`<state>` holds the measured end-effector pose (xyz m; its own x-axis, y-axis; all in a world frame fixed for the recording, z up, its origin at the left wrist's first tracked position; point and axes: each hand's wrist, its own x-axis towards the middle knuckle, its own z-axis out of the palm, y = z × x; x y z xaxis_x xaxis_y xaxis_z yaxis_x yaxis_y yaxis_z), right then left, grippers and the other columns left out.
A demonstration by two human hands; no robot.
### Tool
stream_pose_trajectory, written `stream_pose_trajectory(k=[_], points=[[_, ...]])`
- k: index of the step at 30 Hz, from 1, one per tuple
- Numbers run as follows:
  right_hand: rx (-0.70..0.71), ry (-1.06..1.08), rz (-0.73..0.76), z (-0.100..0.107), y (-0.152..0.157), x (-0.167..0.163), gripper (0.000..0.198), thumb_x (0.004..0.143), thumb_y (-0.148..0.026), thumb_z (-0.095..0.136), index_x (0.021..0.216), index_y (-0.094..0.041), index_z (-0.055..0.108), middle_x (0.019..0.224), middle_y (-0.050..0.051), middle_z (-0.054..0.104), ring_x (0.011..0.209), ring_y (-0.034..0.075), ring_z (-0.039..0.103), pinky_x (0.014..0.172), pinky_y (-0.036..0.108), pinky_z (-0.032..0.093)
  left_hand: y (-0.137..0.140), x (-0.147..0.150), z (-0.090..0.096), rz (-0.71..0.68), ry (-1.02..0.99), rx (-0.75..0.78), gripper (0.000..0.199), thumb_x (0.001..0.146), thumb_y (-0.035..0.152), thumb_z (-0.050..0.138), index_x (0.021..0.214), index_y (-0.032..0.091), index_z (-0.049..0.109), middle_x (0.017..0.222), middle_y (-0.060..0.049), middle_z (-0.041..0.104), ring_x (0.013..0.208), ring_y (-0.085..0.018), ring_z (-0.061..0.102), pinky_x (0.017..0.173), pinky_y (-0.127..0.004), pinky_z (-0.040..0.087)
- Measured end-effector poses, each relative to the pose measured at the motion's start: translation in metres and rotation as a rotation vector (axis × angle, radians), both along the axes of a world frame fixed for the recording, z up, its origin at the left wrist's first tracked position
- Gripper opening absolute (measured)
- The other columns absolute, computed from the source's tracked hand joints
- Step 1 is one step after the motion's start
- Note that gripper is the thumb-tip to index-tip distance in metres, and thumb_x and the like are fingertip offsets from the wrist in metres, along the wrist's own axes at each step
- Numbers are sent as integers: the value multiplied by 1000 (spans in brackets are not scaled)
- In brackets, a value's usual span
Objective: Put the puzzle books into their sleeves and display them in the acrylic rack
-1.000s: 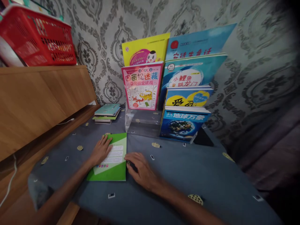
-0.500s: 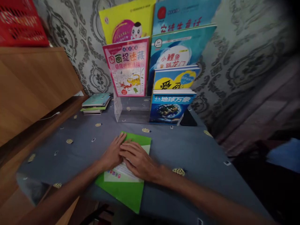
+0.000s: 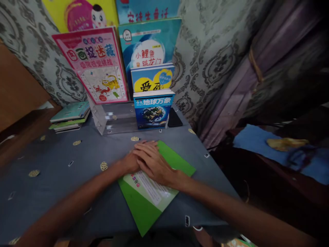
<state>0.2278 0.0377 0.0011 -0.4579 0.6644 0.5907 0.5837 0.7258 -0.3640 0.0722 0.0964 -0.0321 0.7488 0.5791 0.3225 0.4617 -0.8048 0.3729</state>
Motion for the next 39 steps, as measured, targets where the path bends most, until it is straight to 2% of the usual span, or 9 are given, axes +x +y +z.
stream_pose_trajectory(k=[2, 5, 9, 13, 20, 25, 29, 34, 39], points=[[-76, 0, -56, -3, 0, 11, 41, 103, -25, 43, 138, -9, 58, 145, 21, 60, 140, 28, 52, 117, 52, 45, 6, 3, 8, -51, 56, 44, 37, 92, 18, 50, 125, 23, 66, 129, -8, 71, 131, -26, 60, 118, -45, 46], [-196, -73, -134, -10, 1, 22, 51, 106, -35, 42, 149, -9, 48, 154, 22, 51, 147, 29, 45, 119, 55, 42, 5, -1, 14, -23, 117, 123, 39, 92, 12, 51, 129, 19, 64, 127, -13, 71, 123, -28, 64, 111, -50, 51], [-310, -206, -112, -19, 5, 33, 67, 107, -47, 38, 156, -2, 36, 159, 26, 43, 152, 32, 36, 121, 56, 39, 0, -5, 14, -15, 85, 157, 39, 96, 13, 50, 133, 18, 62, 130, -13, 70, 126, -29, 63, 107, -50, 53], [-316, -307, -126, -23, 8, 38, 73, 106, -51, 39, 157, 0, 33, 163, 26, 35, 155, 32, 30, 123, 53, 35, 1, -1, 13, -13, 74, 203, 37, 102, 17, 44, 135, 17, 61, 134, -14, 69, 128, -29, 63, 107, -52, 53], [-319, -457, -397, -17, 1, 42, 72, 106, -53, 33, 156, -2, 38, 162, 27, 35, 155, 36, 29, 124, 62, 25, 2, -2, 6, -5, 40, 248, 35, 104, 21, 43, 132, 14, 63, 135, -16, 69, 130, -27, 63, 108, -51, 54], [-372, -483, -394, -14, 3, 44, 70, 105, -52, 38, 157, -6, 38, 165, 25, 31, 156, 34, 27, 124, 61, 25, 9, -10, 7, -48, 8, 158, 37, 105, 21, 43, 136, 16, 62, 139, -14, 67, 133, -26, 61, 111, -52, 51], [-370, -470, -370, -14, 3, 46, 68, 105, -50, 40, 155, -3, 40, 163, 25, 35, 154, 34, 30, 124, 61, 27, 24, -21, 18, -162, 52, -18, 39, 105, 21, 43, 140, 19, 59, 147, -11, 61, 141, -22, 54, 118, -49, 44], [-235, -443, -327, -14, -10, 34, 49, 106, -31, 40, 140, -1, 58, 149, 27, 54, 144, 37, 48, 120, 62, 35, 44, -27, 24, -232, 83, -193, 50, 98, 5, 42, 136, 27, 64, 148, -5, 61, 143, -18, 52, 120, -47, 40], [-98, -456, -117, -15, -35, -5, 39, 103, -17, 42, 132, -9, 66, 138, 21, 67, 135, 32, 59, 114, 55, 46, 53, -26, 17, -220, 61, -223, 55, 93, -2, 42, 131, 28, 68, 148, -4, 61, 140, -16, 53, 122, -46, 35]])
